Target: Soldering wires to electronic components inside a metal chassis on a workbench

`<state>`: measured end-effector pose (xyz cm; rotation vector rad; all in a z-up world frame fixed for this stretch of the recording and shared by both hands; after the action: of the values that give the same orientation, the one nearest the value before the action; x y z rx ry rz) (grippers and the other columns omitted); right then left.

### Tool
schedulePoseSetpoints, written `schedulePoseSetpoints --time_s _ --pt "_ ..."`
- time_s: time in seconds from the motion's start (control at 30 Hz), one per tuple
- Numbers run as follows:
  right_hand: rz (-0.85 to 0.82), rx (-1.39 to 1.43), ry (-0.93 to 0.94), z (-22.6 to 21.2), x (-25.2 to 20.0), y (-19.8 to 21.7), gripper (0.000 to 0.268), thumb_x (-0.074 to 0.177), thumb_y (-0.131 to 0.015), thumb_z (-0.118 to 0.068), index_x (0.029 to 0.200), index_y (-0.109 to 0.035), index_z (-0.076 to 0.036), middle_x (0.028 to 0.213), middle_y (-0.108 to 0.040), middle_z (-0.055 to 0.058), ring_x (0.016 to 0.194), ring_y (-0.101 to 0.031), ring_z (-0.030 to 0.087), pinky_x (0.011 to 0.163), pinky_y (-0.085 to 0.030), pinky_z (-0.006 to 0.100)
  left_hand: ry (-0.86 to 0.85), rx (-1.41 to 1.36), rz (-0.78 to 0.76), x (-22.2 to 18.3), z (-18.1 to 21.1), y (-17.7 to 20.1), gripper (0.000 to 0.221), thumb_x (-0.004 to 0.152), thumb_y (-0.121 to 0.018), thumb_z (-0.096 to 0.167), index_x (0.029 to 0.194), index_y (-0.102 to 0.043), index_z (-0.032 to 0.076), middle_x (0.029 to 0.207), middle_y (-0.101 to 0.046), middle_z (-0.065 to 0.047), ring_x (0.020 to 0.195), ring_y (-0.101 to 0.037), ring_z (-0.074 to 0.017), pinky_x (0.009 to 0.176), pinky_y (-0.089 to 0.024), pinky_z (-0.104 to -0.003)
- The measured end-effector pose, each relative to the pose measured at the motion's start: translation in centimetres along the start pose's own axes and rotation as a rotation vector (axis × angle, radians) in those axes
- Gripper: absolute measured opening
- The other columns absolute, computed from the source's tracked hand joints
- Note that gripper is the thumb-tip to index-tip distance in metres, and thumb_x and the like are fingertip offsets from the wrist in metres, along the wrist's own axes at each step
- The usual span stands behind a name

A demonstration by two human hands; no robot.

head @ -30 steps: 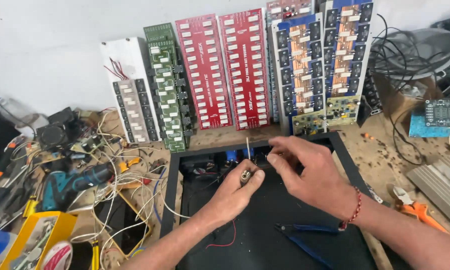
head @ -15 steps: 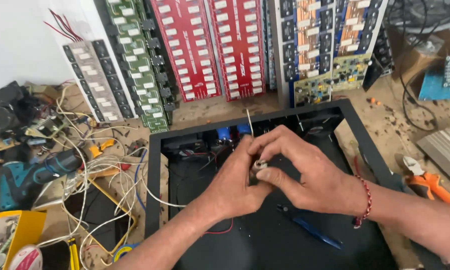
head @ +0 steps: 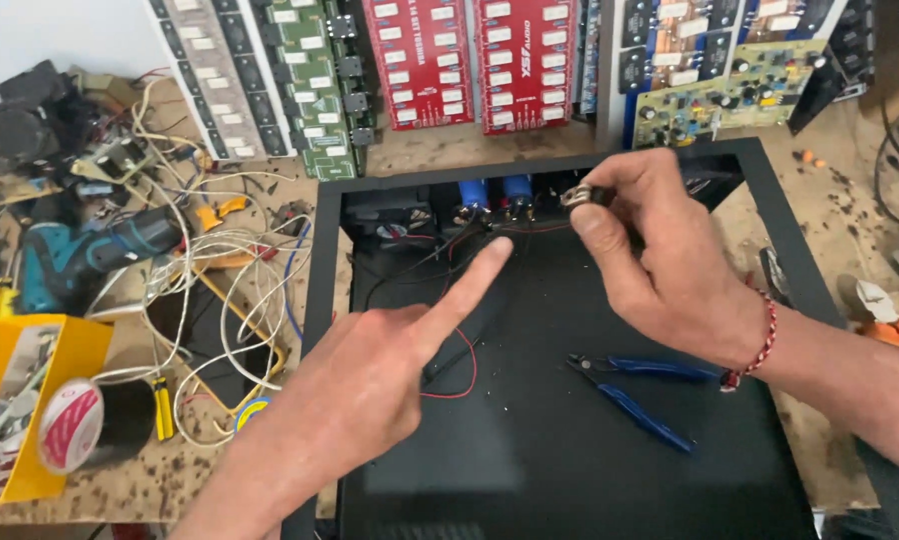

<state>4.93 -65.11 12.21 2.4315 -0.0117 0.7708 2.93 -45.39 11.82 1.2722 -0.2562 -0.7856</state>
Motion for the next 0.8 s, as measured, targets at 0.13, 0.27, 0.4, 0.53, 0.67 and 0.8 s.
schedulePoseSetpoints --time_s 0.13,0.27,0.4,0.53,0.67,0.8 --pt "-0.299 -0.033 -0.129 -1.6 1.3 -3.7 0.021 0.105 -0.049 -0.027 0.108 -0.061 -0.009 0.068 -0.06 0.0 0.055 -0.052 0.014 0.057 -0.042 0.033 0.052 -0.264 0.263 -4.8 -2.1 -0.7 0.076 0.086 -0.049 0.0 0.154 -0.028 0.029 0.099 -0.079 0.005 0.064 -0.063 -0.0356 0.059 -0.053 -0.041" --pt "-0.585 0.267 -0.01 -5.3 1.5 -8.0 0.031 0.104 -0.044 -0.025 0.124 -0.062 -0.007 0.085 -0.072 0.002 0.072 -0.069 0.012 0.068 -0.06 0.029 -0.06 -0.338 0.76 -10.0 -2.5 -0.6 0.041 0.091 -0.05 -0.004 0.121 -0.073 0.012 0.099 -0.073 -0.004 0.075 -0.069 -0.0175 0.069 -0.053 -0.027" --pt "-0.534 0.35 -0.185 -3.9 -0.3 -10.2 0.033 0.102 -0.051 -0.03 0.123 -0.069 -0.012 0.075 -0.065 0.003 0.065 -0.061 0.012 0.06 -0.053 0.028 0.085 -0.33 0.891 -11.7 -3.9 -2.3 0.03 0.092 -0.057 0.004 0.111 -0.078 0.012 0.088 -0.065 -0.002 0.07 -0.068 -0.0159 0.059 -0.052 -0.029" --pt "-0.508 0.546 -0.448 -1.6 -1.0 -12.3 0.042 0.108 -0.046 -0.031 0.092 -0.069 0.0 0.061 -0.042 0.004 0.057 -0.039 0.015 0.053 -0.031 0.03 0.052 -0.577 0.958 -11.2 -5.6 -3.4 0.018 0.091 -0.063 0.002 0.097 -0.08 0.004 0.074 -0.054 -0.003 0.048 -0.07 -0.0168 0.034 -0.043 -0.025" --pt "-0.558 0.472 -0.608 -0.8 -2.7 -14.0 0.053 0.107 -0.052 -0.036 0.07 -0.067 0.0 0.062 -0.05 0.006 0.055 -0.041 0.013 0.054 -0.032 0.03 -0.124 -0.587 1.039 -10.6 -4.8 -2.5 0.013 0.087 -0.064 0.0 0.094 -0.076 -0.001 0.071 -0.053 -0.006 0.044 -0.068 -0.0141 0.039 -0.064 -0.022" --pt "-0.589 0.557 -0.737 0.5 -4.3 -15.3 0.055 0.104 -0.054 -0.032 0.062 -0.059 0.002 0.058 -0.051 0.009 0.05 -0.038 0.014 0.052 -0.031 0.032 -0.029 -0.403 0.917 -9.0 -4.8 -2.7 0.014 0.083 -0.071 0.001 0.093 -0.08 0.005 0.069 -0.048 -0.001 0.05 -0.041 -0.0124 0.044 -0.027 -0.03"
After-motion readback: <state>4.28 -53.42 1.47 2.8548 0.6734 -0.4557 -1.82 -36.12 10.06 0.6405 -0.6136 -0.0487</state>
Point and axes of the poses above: each hand's wrist, its own x-axis towards the middle knuckle, its own y-axis out of the back of the hand, z = x × y, the point moved 8 cm from there along x, towards the middle knuckle
